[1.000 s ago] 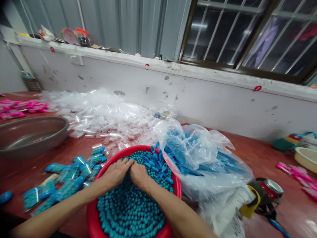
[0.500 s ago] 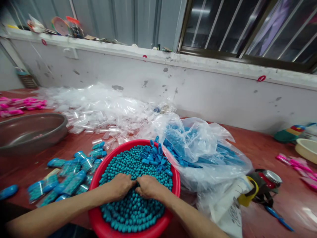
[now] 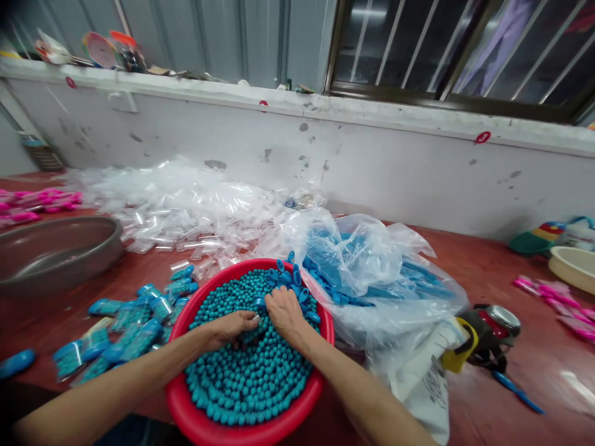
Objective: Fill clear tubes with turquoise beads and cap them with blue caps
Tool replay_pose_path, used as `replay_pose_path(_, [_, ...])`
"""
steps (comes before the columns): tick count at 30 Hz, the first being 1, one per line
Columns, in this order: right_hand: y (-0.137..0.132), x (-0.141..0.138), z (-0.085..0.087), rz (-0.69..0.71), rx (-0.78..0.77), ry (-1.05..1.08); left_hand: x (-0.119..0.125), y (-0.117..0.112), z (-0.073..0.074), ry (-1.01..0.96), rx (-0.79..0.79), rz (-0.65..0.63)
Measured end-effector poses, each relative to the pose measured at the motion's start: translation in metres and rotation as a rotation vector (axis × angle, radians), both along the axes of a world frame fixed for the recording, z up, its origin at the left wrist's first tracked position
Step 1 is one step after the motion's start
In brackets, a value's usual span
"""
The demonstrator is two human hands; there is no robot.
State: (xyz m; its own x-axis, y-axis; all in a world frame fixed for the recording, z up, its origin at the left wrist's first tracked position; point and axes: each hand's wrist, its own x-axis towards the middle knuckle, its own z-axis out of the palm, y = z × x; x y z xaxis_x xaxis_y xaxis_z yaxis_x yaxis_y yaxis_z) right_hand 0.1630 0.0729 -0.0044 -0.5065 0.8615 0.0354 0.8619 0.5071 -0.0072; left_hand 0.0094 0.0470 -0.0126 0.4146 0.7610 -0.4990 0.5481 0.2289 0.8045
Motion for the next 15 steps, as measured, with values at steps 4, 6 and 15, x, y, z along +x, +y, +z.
replay_pose_path(4, [-0.009,0.016,-0.001,0.017,-0.015,-0.016,-0.002,-0.005,0.011,-0.188,-0.128,0.110])
replay_pose_path(6, [-0.016,0.025,0.003,0.033,-0.026,-0.019,-0.004,-0.008,0.016,-0.252,-0.147,0.153])
replay_pose_path(15, [-0.030,0.033,0.006,-0.090,-0.220,0.232,0.008,-0.004,-0.002,-0.061,-0.123,0.250])
